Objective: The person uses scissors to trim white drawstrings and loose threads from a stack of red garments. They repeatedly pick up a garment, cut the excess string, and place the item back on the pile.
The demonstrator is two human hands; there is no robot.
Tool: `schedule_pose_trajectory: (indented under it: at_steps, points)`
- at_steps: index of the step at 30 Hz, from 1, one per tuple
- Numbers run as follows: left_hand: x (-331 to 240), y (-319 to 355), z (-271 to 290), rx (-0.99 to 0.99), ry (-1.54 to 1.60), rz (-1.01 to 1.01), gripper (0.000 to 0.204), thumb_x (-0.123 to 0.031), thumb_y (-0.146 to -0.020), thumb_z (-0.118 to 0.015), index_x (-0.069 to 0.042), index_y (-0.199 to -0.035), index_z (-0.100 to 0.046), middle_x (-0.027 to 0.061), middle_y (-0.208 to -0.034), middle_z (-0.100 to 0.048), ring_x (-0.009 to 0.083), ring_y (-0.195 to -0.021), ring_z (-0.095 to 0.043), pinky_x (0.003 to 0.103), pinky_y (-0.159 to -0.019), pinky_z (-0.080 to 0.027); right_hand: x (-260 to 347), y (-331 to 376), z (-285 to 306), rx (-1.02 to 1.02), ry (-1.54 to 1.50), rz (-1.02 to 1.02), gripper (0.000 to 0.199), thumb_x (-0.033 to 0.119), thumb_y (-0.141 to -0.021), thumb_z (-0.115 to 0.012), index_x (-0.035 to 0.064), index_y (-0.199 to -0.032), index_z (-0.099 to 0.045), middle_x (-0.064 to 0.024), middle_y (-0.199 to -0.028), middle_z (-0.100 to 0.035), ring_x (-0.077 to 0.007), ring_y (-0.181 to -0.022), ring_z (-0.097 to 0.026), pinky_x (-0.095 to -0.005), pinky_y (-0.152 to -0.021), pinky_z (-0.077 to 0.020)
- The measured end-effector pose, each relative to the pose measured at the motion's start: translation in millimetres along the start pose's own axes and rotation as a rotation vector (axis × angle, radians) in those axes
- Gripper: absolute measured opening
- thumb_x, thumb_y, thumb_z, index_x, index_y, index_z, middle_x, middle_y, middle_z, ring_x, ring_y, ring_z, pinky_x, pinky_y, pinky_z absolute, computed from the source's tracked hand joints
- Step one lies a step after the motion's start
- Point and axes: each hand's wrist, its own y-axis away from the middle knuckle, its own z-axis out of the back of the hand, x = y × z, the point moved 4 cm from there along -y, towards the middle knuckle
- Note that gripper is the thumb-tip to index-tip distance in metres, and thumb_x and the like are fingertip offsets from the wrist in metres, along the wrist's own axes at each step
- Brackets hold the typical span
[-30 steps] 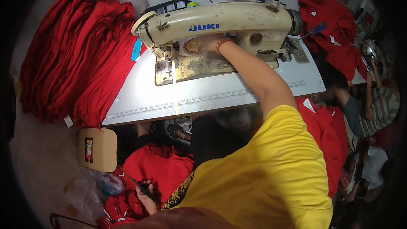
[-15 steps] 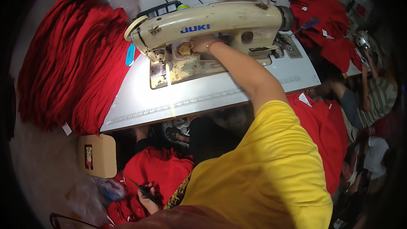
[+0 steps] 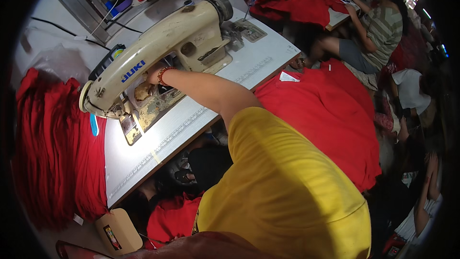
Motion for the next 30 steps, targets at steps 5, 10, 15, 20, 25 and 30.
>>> schedule_pose_trajectory:
  at_steps: [5,10,15,20,25,30]
  points:
    - [0,-2,-6,-0.001,-0.025,0.005,0.025,0.000,-0.079,-0.067,-0.005,-0.098,-0.051,0.0070,-0.094,-0.062,0.0106,-0.069,-0.055,0.021,-0.059,-0.044,-16,-3,-5,-0.096,-0.272,-0.045,0.059,0.038,-0.068,-0.075,0.0034,-0.113,-0.060,-0.0175,-0.117,-0.059,-0.0281,-0.110,-0.055,-0.0338,-0.093,-0.0441]
    - [0,-4,-8,-0.007,-0.041,0.004,0.025,0.000,-0.079,-0.067,-0.005,-0.098,-0.051,0.0070,-0.093,-0.063,0.0109,-0.070,-0.056,0.022,-0.060,-0.045,-21,-7,-7,-0.170,-0.293,-0.055,0.046,0.028,-0.074,-0.070,0.0033,-0.111,-0.060,-0.0170,-0.112,-0.061,-0.0262,-0.106,-0.058,-0.0347,-0.091,-0.0458]
    - [2,-2,-9,-0.032,-0.047,0.007,0.025,0.000,-0.079,-0.067,-0.004,-0.098,-0.051,0.0070,-0.093,-0.063,0.0113,-0.070,-0.056,0.022,-0.061,-0.045,-8,-7,-2,-0.005,-0.596,-0.177,0.038,0.027,-0.078,-0.065,0.0045,-0.109,-0.062,-0.0157,-0.107,-0.064,-0.0259,-0.103,-0.059,-0.0345,-0.090,-0.0455]
    - [1,-5,-12,-0.007,-0.044,0.006,0.025,0.000,-0.079,-0.067,-0.004,-0.098,-0.051,0.0070,-0.092,-0.063,0.0116,-0.071,-0.056,0.022,-0.061,-0.046,-22,-15,-9,-0.190,-0.246,0.081,0.038,0.029,-0.079,-0.065,0.0055,-0.109,-0.063,-0.0151,-0.110,-0.063,-0.0256,-0.105,-0.059,-0.0341,-0.090,-0.0449]
    - [1,-4,-11,-0.018,-0.049,0.003,0.024,0.001,-0.079,-0.067,-0.004,-0.098,-0.051,0.0070,-0.092,-0.063,0.0119,-0.072,-0.056,0.023,-0.062,-0.046,-26,-18,-15,-0.137,-0.311,0.026,0.043,0.032,-0.077,-0.068,0.0062,-0.111,-0.062,-0.0152,-0.112,-0.063,-0.0258,-0.106,-0.058,-0.0333,-0.092,-0.0444]
    - [1,-5,-14,-0.003,-0.042,-0.001,0.024,0.001,-0.080,-0.066,-0.004,-0.098,-0.051,0.0070,-0.091,-0.063,0.0122,-0.072,-0.057,0.023,-0.063,-0.046,-28,-22,-17,-0.177,-0.227,-0.003,0.046,0.031,-0.072,-0.072,0.0056,-0.110,-0.062,-0.0155,-0.112,-0.063,-0.0258,-0.106,-0.058,-0.0333,-0.091,-0.0451]
